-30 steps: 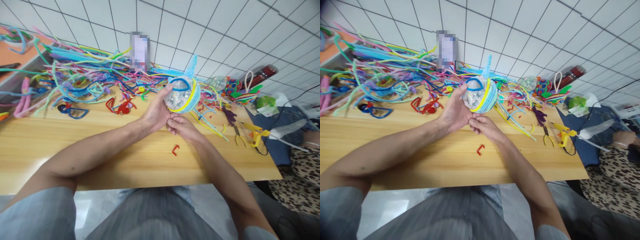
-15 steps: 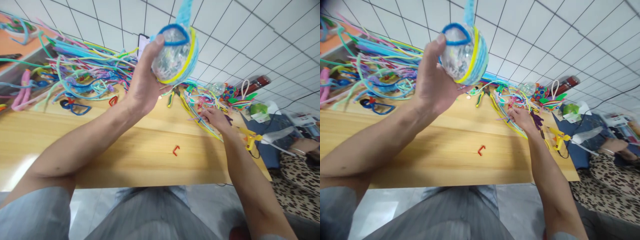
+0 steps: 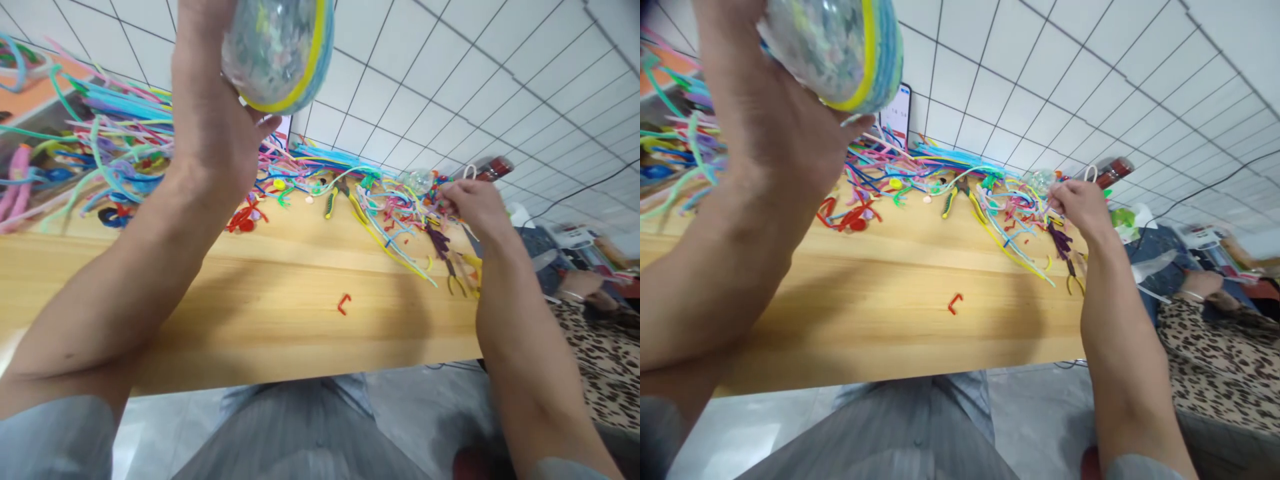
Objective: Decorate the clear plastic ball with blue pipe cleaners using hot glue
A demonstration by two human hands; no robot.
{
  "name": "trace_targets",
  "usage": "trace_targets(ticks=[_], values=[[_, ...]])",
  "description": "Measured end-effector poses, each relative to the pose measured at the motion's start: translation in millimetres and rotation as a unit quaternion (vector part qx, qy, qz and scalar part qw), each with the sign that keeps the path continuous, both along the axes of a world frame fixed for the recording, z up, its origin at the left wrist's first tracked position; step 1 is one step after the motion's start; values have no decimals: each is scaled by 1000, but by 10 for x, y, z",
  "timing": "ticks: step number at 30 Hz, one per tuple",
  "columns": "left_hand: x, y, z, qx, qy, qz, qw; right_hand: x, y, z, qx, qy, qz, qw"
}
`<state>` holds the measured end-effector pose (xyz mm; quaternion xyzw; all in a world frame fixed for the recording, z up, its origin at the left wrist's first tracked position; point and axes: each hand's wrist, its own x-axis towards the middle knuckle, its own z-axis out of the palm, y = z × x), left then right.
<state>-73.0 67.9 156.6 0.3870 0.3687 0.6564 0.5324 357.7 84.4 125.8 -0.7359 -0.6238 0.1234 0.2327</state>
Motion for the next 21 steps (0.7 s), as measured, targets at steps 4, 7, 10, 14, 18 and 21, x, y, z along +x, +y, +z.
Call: trace_targets(ticks=[4, 7, 10, 14, 18, 21], values=[[91, -63, -66, 38, 1, -8, 999, 14, -35, -18, -99, 98, 3, 990], [141, -159, -121, 114, -18, -48, 992, 78, -149, 61, -107, 176, 10, 979], [166, -194, -166, 146, -36, -74, 986, 220, -314, 261, -30, 307, 30, 951], [223, -178, -224, 115, -43, -91, 988, 333, -532, 208, 44, 191, 15, 980], [394, -201, -347, 118, -52, -131, 983, 349, -820, -425, 67, 20, -84, 994], [573, -225, -536, 76, -70, -151, 983, 481, -1189, -907, 79, -23, -159, 984]])
